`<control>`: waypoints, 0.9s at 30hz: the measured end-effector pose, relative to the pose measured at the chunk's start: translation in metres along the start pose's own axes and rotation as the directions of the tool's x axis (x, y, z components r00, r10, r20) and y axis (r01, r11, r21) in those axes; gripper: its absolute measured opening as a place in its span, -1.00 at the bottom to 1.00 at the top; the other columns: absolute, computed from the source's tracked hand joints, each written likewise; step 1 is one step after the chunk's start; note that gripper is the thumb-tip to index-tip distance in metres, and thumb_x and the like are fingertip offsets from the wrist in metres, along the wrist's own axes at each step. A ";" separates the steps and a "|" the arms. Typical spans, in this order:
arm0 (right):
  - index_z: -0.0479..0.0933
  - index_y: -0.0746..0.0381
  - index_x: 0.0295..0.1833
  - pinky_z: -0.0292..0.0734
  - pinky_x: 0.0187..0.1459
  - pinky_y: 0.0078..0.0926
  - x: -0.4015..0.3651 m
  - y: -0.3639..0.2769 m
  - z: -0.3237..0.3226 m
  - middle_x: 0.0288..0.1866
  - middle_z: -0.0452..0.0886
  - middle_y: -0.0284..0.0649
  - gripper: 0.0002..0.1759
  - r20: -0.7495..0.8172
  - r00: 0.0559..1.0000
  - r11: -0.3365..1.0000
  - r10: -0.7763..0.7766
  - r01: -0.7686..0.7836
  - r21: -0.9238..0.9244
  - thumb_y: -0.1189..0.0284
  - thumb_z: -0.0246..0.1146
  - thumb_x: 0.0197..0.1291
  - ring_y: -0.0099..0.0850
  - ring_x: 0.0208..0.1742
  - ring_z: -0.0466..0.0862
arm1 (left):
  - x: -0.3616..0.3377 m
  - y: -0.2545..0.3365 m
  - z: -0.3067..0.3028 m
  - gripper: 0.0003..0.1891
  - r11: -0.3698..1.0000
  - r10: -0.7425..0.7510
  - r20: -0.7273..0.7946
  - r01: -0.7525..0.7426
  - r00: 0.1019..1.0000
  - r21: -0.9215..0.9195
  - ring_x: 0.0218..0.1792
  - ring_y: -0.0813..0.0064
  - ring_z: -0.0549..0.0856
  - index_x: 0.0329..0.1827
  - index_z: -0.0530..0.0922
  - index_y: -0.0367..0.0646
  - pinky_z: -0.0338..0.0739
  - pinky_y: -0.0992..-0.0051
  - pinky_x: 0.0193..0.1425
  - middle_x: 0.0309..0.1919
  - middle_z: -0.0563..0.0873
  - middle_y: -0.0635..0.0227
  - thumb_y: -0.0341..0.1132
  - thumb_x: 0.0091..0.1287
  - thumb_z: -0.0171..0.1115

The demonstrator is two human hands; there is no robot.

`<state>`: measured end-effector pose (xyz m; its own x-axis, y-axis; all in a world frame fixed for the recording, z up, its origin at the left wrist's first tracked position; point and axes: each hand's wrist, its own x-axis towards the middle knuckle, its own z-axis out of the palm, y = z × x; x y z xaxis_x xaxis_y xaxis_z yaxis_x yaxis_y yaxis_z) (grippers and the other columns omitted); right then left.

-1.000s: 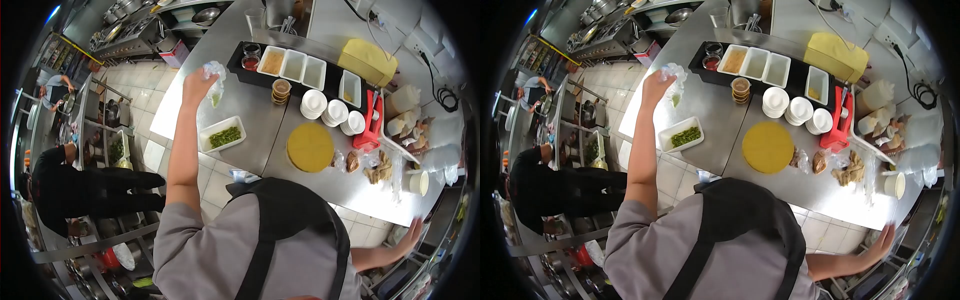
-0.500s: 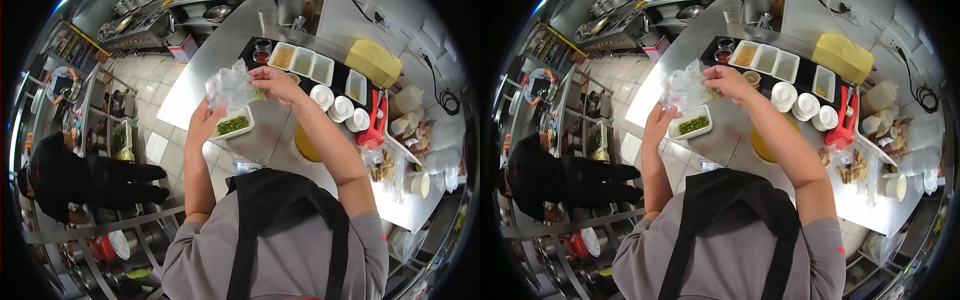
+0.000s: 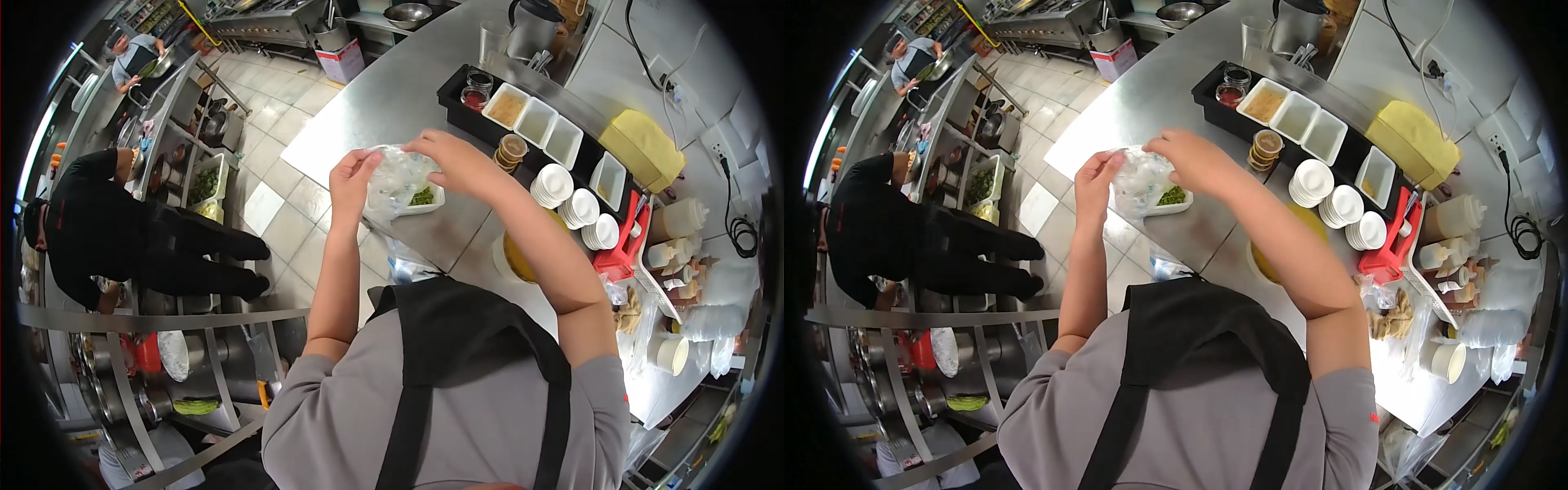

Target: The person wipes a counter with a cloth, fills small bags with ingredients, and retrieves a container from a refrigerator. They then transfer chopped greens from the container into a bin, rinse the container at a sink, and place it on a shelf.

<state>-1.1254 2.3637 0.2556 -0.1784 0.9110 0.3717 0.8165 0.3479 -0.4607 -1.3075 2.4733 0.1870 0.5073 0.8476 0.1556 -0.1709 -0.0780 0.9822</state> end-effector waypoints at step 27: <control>0.51 0.34 -0.13 0.46 -0.11 -0.37 -0.014 0.048 0.034 -0.14 0.56 -0.05 -0.73 -0.118 0.911 0.916 0.394 -0.380 0.128 0.52 0.14 -0.01 -0.16 -0.11 0.58 | -0.002 -0.021 0.000 0.15 0.959 0.033 0.229 -0.096 0.973 0.269 0.10 0.25 0.53 0.42 -0.17 -0.27 0.40 0.40 0.18 0.07 0.51 -0.03 -0.30 -0.11 0.54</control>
<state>-1.1018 2.3752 0.2011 0.2243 0.9412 0.2526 0.7458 0.0011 -0.6662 -1.3049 2.4734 0.1664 0.6814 0.7017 0.2079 0.0144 -0.2969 0.9548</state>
